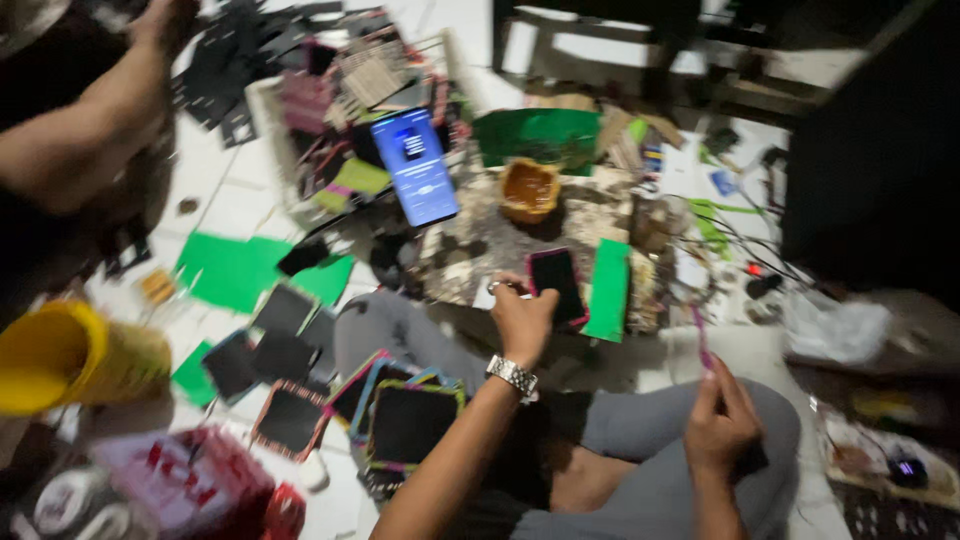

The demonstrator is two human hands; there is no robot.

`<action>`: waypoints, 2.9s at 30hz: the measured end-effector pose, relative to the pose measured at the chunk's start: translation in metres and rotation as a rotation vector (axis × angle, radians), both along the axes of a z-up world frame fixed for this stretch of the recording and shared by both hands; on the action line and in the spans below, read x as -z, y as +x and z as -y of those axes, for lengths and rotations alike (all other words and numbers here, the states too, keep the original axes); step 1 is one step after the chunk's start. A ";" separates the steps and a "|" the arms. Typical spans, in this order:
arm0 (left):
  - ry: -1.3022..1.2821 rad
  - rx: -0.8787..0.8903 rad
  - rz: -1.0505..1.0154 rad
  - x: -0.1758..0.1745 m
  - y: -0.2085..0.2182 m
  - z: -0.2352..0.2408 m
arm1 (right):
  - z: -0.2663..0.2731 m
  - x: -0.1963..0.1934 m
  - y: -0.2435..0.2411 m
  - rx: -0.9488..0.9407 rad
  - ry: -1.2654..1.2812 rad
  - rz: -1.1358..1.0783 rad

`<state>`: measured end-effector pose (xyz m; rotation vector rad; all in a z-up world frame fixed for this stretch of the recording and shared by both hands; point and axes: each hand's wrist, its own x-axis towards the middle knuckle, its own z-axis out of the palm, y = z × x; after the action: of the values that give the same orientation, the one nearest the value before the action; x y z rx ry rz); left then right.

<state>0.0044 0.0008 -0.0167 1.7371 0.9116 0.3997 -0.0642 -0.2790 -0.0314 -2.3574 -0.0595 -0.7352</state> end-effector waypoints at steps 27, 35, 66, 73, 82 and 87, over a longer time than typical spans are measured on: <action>-0.270 -1.123 0.754 0.015 -0.199 -0.335 | 0.063 0.091 0.014 -0.149 -0.390 0.202; -0.129 -0.806 0.096 0.116 -0.164 -0.353 | 0.062 0.097 0.010 -0.033 -0.388 0.106; 0.872 0.816 0.193 -0.127 -0.205 -0.098 | -0.021 -0.018 -0.015 -0.060 -0.118 0.063; 1.118 1.028 0.012 -0.072 -0.165 -0.048 | -0.019 -0.018 -0.011 -0.061 -0.059 0.071; 0.780 1.232 -0.021 -0.045 -0.140 -0.033 | -0.018 -0.032 -0.021 0.003 -0.038 0.015; 0.429 1.213 0.136 -0.119 -0.101 -0.035 | -0.019 -0.028 -0.017 -0.009 0.003 0.028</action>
<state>-0.0964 0.0359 0.1021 2.2643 -0.4409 -0.1207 -0.0809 -0.2596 -0.0030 -2.3425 -0.0804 -0.7634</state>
